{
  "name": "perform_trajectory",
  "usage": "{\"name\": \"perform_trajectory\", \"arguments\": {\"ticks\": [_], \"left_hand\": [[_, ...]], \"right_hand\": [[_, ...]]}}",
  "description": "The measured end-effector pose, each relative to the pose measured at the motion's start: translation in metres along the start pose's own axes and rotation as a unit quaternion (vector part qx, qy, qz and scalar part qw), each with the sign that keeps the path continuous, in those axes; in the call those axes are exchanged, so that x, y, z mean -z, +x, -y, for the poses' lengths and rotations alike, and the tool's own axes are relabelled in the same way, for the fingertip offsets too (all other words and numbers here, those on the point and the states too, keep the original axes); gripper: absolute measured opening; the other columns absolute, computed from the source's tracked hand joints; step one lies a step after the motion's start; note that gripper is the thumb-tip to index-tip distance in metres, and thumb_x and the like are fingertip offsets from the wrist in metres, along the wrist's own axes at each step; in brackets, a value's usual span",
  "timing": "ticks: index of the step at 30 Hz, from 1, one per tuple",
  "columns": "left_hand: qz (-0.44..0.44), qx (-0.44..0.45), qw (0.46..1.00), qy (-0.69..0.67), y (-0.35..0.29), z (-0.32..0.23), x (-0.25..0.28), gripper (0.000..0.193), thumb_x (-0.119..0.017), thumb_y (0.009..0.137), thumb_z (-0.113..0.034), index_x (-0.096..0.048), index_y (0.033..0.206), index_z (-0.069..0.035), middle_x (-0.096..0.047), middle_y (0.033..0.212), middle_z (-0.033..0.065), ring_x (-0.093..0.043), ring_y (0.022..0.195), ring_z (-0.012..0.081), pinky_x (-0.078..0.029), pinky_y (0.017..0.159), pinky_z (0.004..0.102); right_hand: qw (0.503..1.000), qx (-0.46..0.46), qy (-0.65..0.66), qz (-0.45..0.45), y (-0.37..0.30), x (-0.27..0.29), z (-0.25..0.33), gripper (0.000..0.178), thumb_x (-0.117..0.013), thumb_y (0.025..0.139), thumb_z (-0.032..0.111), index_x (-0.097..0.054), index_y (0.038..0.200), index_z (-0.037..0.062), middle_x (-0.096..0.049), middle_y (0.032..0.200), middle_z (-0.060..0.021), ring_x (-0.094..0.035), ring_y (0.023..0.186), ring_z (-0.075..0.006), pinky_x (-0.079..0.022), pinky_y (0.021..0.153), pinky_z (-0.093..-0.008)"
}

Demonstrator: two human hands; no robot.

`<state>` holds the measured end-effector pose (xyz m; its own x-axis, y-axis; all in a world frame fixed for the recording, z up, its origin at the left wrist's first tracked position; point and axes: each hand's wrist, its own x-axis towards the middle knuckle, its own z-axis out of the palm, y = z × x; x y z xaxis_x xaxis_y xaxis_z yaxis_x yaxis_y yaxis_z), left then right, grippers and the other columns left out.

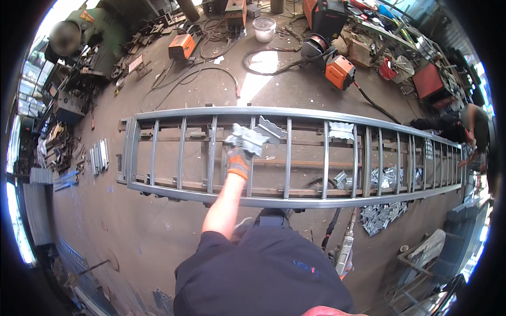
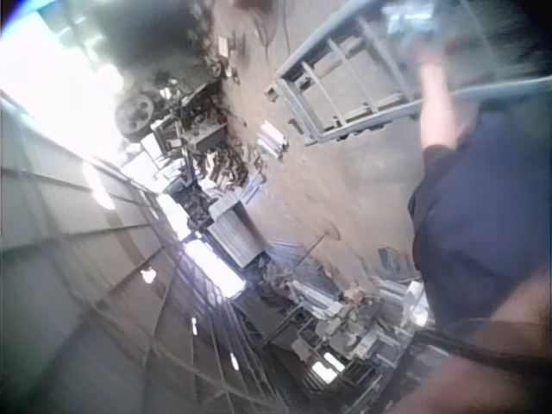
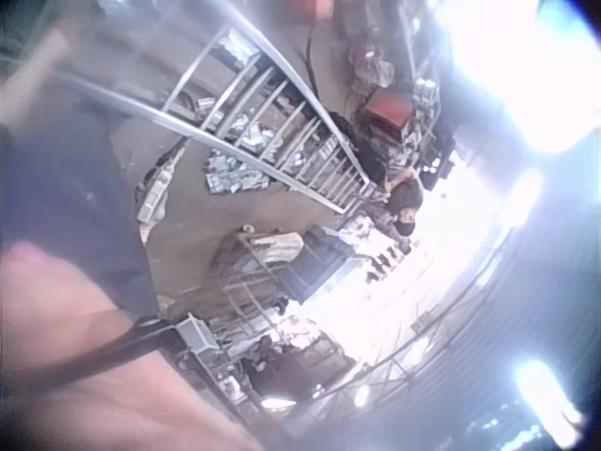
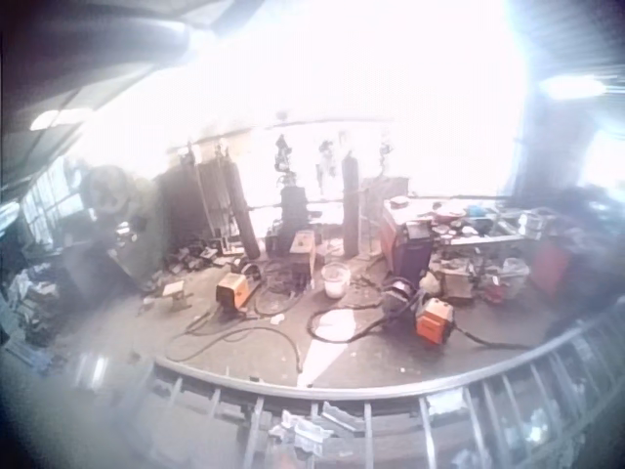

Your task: The person welds a metal frame using a handheld welding tool, creating bright sparks along the joints. They then pick up small metal brackets from a pile on the floor and weld them onto the frame at multiple locations.

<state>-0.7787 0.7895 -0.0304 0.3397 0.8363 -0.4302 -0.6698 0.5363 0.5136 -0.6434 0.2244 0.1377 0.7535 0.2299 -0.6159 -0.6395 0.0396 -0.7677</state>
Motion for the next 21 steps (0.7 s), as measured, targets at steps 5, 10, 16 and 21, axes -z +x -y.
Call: {"name": "perform_trajectory", "arguments": {"ticks": [5,10,16,21], "left_hand": [[-0.37,-0.102,0.869,0.312,0.061,-0.111,0.087,0.043,-0.087,0.095,-0.04,-0.074,0.116,-0.005,-0.076,0.098,0.0053,-0.07,0.079,0.0196,-0.055,0.064,0.041],[-0.282,-0.128,0.761,0.57,0.14,-0.163,0.171,0.078,-0.073,0.092,-0.074,-0.075,0.123,-0.003,-0.078,0.106,0.0106,-0.071,0.087,0.0215,-0.056,0.075,0.0401],[-0.124,0.093,0.932,0.327,0.127,-0.177,0.192,0.035,-0.087,0.093,-0.044,-0.077,0.113,-0.016,-0.078,0.105,0.0068,-0.072,0.086,0.0209,-0.056,0.069,0.0428],[-0.132,0.109,0.948,0.268,0.008,-0.19,0.188,0.028,-0.087,0.093,-0.043,-0.075,0.105,-0.021,-0.073,0.088,0.001,-0.068,0.071,0.0175,-0.053,0.06,0.0376]], "right_hand": [[0.968,0.155,-0.19,-0.052,-0.072,-0.027,-0.059,0.057,-0.086,0.089,0.006,-0.065,0.142,0.0014,-0.067,0.086,-0.0001,-0.063,0.071,-0.0097,-0.055,0.062,-0.0279],[0.849,0.378,-0.365,-0.057,-0.17,-0.055,-0.127,0.059,-0.088,0.084,0.001,-0.066,0.139,-0.0011,-0.067,0.083,-0.0001,-0.063,0.07,-0.0106,-0.055,0.061,-0.0271],[0.947,0.205,-0.231,-0.086,-0.269,-0.086,-0.213,0.059,-0.089,0.085,0.005,-0.063,0.138,-0.0019,-0.073,0.091,-0.0057,-0.068,0.074,-0.0143,-0.057,0.063,-0.0292],[0.951,0.229,-0.2,-0.053,-0.323,-0.143,-0.267,0.062,-0.089,0.086,0.005,-0.061,0.141,-0.0021,-0.073,0.091,-0.0055,-0.073,0.079,-0.0147,-0.058,0.065,-0.03]]}}
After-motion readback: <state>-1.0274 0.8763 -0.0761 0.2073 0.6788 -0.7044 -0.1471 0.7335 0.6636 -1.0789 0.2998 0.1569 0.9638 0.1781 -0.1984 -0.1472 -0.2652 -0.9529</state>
